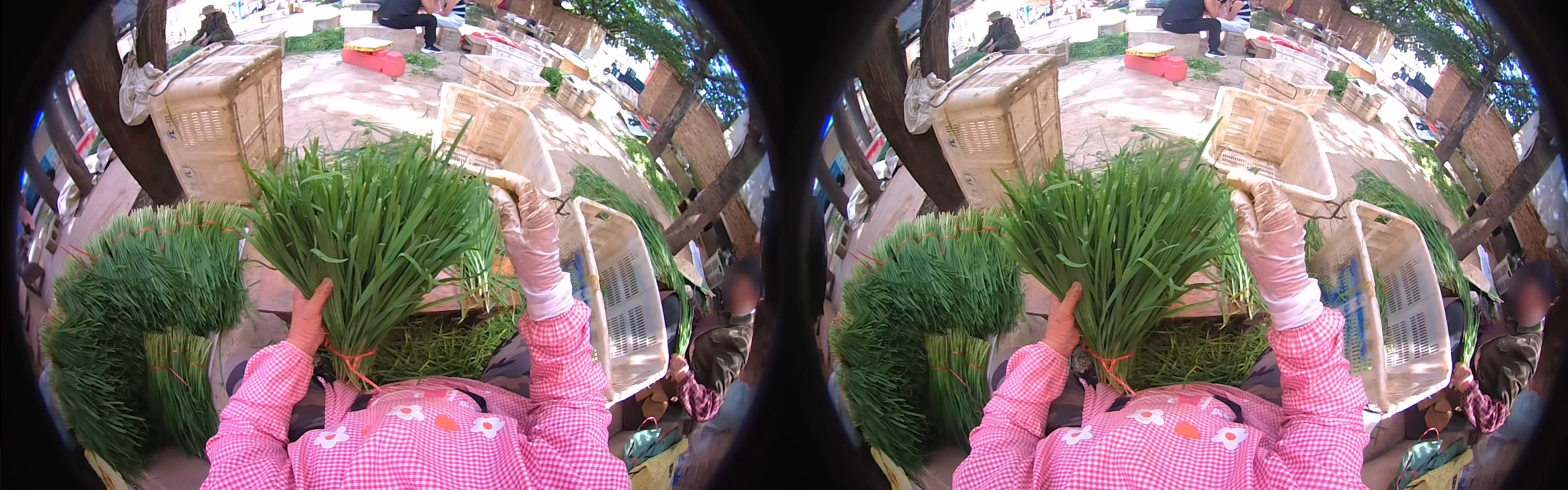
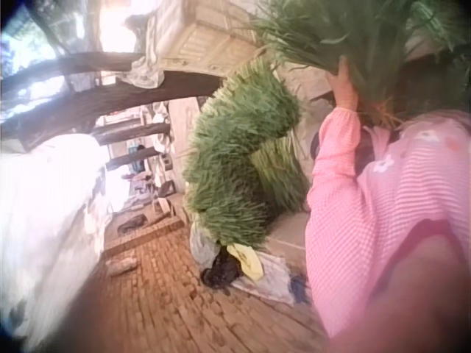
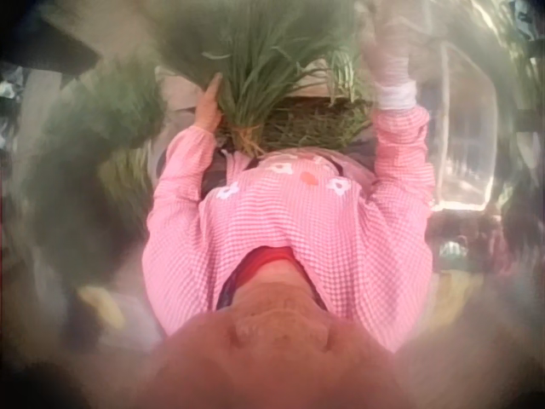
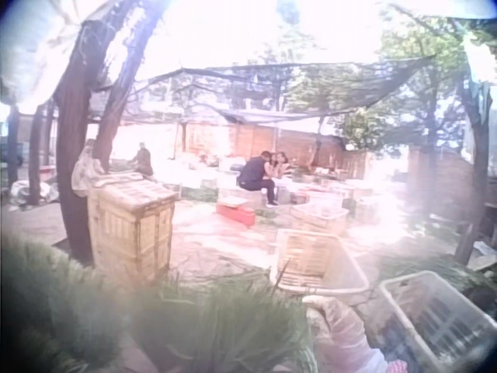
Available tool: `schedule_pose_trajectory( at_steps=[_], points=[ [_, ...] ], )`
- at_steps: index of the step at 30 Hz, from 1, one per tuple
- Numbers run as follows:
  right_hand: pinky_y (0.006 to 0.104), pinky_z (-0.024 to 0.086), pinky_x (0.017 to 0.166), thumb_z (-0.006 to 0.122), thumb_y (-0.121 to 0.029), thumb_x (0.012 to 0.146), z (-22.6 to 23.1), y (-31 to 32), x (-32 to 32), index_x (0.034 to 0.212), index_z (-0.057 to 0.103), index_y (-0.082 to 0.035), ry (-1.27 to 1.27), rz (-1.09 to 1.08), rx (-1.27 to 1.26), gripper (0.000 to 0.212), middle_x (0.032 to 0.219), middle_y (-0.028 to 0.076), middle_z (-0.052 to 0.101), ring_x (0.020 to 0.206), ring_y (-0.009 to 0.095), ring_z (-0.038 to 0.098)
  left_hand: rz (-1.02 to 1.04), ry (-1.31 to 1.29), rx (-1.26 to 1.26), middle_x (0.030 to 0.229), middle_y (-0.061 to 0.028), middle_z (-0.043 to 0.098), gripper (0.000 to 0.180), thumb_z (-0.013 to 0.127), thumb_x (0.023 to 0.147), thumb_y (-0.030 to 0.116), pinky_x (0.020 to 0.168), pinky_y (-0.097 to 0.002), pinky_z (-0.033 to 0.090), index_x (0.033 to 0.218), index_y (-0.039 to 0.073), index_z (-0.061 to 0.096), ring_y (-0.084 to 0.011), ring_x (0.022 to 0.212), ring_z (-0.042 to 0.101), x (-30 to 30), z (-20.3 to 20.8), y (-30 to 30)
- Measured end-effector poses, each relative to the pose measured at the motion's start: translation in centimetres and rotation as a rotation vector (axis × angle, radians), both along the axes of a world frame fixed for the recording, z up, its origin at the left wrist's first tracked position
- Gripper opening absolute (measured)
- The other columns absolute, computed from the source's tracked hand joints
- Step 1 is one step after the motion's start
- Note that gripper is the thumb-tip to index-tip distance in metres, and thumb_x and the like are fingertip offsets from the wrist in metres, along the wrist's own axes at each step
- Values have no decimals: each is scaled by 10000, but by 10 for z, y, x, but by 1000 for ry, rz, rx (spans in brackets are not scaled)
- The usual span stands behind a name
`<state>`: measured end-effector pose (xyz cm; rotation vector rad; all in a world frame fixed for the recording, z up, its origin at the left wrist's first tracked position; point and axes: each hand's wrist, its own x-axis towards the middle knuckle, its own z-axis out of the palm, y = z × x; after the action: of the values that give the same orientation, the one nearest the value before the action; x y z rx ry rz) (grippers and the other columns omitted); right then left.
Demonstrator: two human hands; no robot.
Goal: The person bundles green stalks by hand, secures them with red rubber bands, and places the completed bunches into stacks.
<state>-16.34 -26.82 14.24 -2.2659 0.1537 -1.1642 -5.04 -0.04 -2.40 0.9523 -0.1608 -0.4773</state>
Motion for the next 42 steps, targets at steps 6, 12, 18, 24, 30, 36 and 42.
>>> schedule_pose_trajectory(
  at_steps=[6,12,18,24,30,36,42],
  points=[
    [331,469,654,665,-263,808,-8,-3,-14,957,601,-42,292,-55,-124,274,816,123,615,722,249,598,-13,1,1,1066,-30,587,378,650,820,172,827,-307,461,1155,56,519,-155,934,569,1,-7,2],
    [327,438,623,618,-216,838,-28,-9,-10,848,570,-60,455,4,-45,164,716,60,580,642,235,543,-16,7,-15,1065,-35,587,381,644,822,165,821,-308,464,1162,50,515,-156,934,569,0,-5,-2],
    [205,273,475,535,-208,905,-32,-53,-6,859,553,-131,-208,439,1232,92,603,-88,337,512,35,288,-16,-5,-19,1069,-37,587,382,639,825,159,818,-312,468,1169,51,513,-160,940,568,-1,-2,-1],
    [192,357,504,566,-259,895,-20,-41,-20,952,572,-51,170,109,500,216,681,-29,466,562,55,406,-14,18,-34,1073,-41,585,376,632,828,151,820,-318,472,1171,59,509,-162,943,570,-3,2,-1],
    [240,397,582,719,-266,773,-20,1,-19,896,600,-38,438,-14,291,285,682,10,492,625,78,439,-15,21,3,1071,-50,582,384,632,826,144,819,-323,475,1171,44,495,-170,942,573,1,-4,1],
    [198,353,596,617,-128,850,-40,-4,-11,847,583,-43,307,253,730,91,697,-46,507,635,50,412,-9,14,-4,1075,-52,581,385,629,829,147,826,-323,473,1174,41,493,-171,946,571,-1,-2,-3],
    [213,330,514,519,-200,907,-49,-28,-3,860,539,-70,-364,953,1708,139,628,-46,351,534,68,356,-4,49,-54,1061,-34,590,368,643,825,166,828,-321,469,1152,53,516,-163,945,570,1,0,0]
  ],
)
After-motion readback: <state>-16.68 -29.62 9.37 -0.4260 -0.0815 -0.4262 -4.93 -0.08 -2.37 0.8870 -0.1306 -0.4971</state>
